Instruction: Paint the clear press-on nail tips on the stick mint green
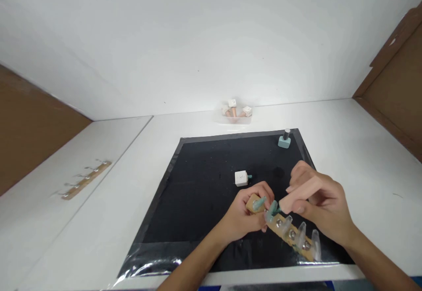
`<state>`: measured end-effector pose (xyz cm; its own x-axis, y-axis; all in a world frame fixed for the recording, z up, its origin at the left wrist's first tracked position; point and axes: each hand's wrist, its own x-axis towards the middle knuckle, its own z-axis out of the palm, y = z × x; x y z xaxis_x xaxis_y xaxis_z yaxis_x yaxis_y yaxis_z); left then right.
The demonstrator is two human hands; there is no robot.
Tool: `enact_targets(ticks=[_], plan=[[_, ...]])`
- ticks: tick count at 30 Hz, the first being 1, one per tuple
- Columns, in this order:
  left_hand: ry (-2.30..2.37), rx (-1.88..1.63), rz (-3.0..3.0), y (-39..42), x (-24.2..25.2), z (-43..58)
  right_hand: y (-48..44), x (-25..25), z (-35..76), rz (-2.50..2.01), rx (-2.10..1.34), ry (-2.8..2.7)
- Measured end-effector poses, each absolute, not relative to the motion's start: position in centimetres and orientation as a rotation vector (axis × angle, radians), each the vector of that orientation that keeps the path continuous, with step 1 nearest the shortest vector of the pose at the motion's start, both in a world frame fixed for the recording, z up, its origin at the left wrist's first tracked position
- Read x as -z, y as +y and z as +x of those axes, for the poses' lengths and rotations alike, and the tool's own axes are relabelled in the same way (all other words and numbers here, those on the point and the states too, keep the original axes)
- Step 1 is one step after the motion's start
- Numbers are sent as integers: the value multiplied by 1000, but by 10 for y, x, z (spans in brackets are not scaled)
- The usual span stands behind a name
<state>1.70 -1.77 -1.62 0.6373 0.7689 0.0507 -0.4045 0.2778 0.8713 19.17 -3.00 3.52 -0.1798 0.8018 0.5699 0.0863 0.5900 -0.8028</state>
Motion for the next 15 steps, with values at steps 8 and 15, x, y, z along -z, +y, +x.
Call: enact_targets(ticks=[8, 15], plan=[[475, -805, 1033, -18, 15, 18, -28, -36, 194, -845, -588, -1643], [482, -800, 1003, -18, 14, 19, -29, -35, 193, -655, -813, -1644]])
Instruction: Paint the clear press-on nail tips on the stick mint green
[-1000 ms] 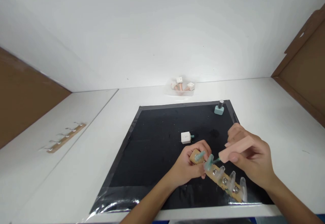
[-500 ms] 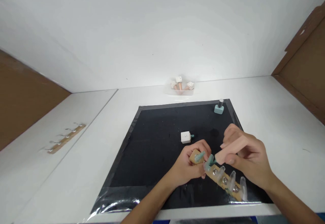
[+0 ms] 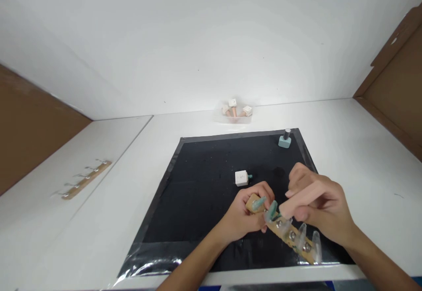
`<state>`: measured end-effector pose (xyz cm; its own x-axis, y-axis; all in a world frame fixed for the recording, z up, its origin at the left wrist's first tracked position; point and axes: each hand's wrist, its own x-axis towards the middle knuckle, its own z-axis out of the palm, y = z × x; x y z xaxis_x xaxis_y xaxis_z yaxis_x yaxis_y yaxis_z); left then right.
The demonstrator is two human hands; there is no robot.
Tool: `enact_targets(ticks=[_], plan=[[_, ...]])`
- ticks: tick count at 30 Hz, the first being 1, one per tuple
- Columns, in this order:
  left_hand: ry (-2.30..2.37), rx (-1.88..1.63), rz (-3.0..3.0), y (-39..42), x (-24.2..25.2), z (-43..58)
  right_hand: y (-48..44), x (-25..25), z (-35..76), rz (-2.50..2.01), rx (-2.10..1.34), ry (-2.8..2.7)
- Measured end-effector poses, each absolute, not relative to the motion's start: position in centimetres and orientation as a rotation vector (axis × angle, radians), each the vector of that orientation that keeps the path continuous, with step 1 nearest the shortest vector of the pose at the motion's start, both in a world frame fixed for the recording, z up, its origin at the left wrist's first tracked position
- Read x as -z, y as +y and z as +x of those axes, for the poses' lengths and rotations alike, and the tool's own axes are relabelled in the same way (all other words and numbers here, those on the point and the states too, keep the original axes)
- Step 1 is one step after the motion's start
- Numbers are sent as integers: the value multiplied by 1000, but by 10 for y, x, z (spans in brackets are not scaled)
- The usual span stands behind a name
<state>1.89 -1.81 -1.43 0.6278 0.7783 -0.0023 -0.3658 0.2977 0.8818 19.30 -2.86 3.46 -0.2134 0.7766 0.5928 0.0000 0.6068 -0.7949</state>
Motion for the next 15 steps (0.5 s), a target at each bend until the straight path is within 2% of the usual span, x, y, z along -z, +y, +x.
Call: enact_targets(ticks=[6, 15], plan=[[502, -799, 1019, -18, 17, 17, -30, -35, 193, -813, -752, -1677], [522, -791, 990, -18, 12, 19, -30, -42, 193, -716, -889, -1579]])
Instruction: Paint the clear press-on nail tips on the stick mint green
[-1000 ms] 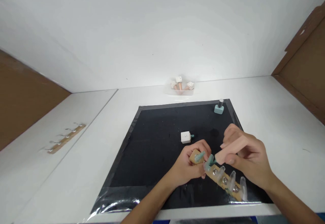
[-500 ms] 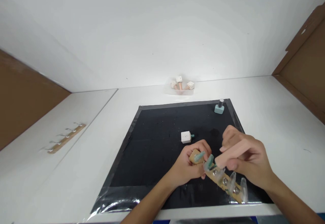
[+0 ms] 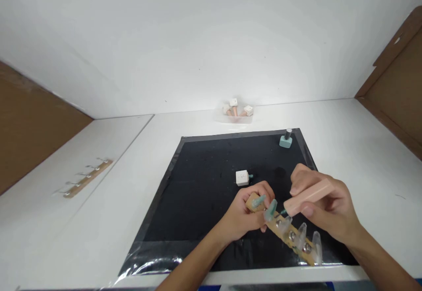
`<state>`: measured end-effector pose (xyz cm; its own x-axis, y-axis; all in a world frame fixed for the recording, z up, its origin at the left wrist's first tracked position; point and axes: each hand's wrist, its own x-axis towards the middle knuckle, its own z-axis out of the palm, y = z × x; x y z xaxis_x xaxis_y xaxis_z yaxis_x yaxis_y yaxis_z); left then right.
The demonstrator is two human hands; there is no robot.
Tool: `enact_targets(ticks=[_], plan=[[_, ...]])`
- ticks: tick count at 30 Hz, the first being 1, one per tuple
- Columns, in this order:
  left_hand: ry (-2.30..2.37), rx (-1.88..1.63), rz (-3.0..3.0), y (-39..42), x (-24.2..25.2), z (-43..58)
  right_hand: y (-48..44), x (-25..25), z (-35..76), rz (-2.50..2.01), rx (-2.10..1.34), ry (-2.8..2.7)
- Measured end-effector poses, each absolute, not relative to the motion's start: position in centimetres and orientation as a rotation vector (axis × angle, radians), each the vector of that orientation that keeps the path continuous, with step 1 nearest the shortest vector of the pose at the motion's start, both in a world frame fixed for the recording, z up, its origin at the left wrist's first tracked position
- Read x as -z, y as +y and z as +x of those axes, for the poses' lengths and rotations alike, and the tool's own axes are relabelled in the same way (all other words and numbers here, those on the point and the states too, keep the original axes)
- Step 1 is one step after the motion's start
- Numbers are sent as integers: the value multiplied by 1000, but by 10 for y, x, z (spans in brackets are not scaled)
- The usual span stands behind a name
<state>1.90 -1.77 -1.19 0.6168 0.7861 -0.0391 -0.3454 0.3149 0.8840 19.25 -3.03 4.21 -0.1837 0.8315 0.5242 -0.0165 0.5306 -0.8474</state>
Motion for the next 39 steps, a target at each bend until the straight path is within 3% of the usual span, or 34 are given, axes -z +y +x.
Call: enact_targets(ticks=[14, 39], plan=[[536, -817, 953, -17, 13, 19, -29, -42, 189, -567, -564, -1829], [508, -806, 939, -18, 12, 18, -28, -41, 190, -539, -486, -1864]])
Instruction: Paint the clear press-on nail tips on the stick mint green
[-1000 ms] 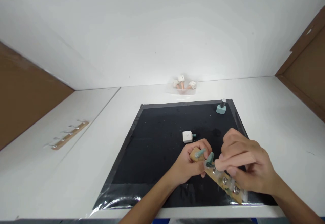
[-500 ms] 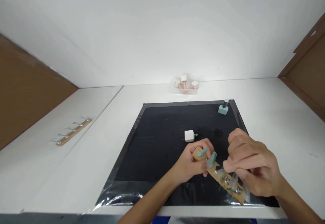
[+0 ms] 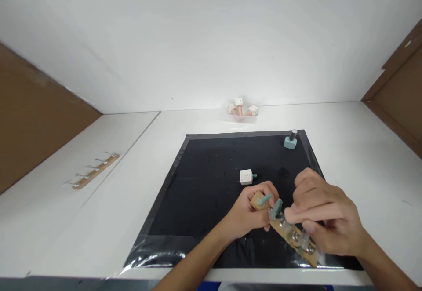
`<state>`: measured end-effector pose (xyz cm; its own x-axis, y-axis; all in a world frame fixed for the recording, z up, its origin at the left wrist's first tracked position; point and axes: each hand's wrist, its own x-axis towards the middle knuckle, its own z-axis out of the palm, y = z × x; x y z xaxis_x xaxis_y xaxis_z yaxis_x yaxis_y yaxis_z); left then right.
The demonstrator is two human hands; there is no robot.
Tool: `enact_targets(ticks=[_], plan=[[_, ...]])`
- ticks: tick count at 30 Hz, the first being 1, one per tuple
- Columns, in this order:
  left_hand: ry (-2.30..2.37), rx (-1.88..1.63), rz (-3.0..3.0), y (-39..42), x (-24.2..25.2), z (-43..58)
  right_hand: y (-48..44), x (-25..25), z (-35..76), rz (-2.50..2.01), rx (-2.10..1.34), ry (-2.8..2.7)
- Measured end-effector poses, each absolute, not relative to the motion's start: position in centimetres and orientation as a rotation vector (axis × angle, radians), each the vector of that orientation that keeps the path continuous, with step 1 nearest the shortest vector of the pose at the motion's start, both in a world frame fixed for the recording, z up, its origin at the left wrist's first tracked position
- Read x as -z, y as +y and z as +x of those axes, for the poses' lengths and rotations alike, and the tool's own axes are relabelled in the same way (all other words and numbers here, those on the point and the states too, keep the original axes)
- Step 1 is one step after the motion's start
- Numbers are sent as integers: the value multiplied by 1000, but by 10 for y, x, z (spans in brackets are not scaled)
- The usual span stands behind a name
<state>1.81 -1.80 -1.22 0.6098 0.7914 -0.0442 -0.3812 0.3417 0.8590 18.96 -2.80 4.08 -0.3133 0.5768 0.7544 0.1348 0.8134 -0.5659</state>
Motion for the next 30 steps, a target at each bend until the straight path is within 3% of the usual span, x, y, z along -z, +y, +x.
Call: enact_targets(ticks=[14, 30], plan=[[444, -805, 958, -18, 12, 18, -27, -40, 191, -580, -461, -1842], [519, -832, 1171, -16, 9, 19, -27, -38, 194, -527, -704, -1852]])
